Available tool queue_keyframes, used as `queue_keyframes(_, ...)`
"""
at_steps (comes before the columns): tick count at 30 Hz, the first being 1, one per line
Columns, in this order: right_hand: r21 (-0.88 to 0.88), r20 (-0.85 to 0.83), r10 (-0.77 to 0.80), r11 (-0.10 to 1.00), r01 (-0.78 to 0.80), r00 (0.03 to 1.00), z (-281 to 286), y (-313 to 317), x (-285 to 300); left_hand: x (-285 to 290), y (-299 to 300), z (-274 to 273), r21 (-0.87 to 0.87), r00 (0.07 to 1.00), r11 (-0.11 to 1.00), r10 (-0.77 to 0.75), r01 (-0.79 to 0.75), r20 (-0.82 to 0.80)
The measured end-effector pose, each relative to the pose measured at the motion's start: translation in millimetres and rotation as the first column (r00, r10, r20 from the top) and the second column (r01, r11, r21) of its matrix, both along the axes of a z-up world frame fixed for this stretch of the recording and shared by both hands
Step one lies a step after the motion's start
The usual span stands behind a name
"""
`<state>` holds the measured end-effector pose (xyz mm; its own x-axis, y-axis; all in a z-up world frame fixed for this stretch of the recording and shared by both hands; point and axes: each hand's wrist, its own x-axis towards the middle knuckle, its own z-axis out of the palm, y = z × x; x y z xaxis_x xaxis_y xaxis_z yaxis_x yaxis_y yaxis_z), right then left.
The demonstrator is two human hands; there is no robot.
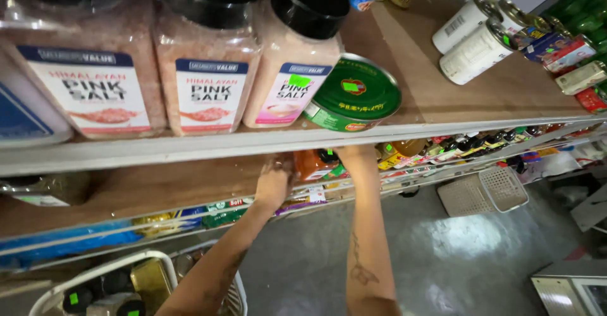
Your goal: Selecting various spice and seasoning bottles from grocery shelves and placing them into a shopping basket.
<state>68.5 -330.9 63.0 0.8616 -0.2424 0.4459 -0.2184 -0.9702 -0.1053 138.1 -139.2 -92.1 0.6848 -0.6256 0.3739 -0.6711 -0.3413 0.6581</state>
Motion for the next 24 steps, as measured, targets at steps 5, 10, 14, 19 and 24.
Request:
queue_keyframes(5,0.115,-0.186,-0.056,0.99,0.078,0.981,-12,29,-23,-24,-13,-26,0.025,0.995,0.997,-0.068,0.067,0.073)
queue_keyframes(10,0.105,-0.219,-0.085,0.988,0.11,0.972,-7,37,-21,-23,-7,-23,0.02,0.992,0.993,-0.115,0.114,0.042)
queue_keyframes(14,-0.004,-0.147,-0.009,1.0,0.008,0.989,-13,45,-29,-24,39,-2,-0.004,0.967,0.994,-0.106,0.11,0.23)
queue_keyframes(19,0.36,0.159,-0.066,0.933,0.005,0.985,-24,177,-68,-25,198,36,-0.19,0.957,0.939,-0.275,0.288,0.092)
queue_keyframes(24,0.75,-0.081,0.098,0.662,-0.004,0.992,-199,275,-126,-65,380,-41,0.115,0.985,0.984,0.146,-0.135,-0.092)
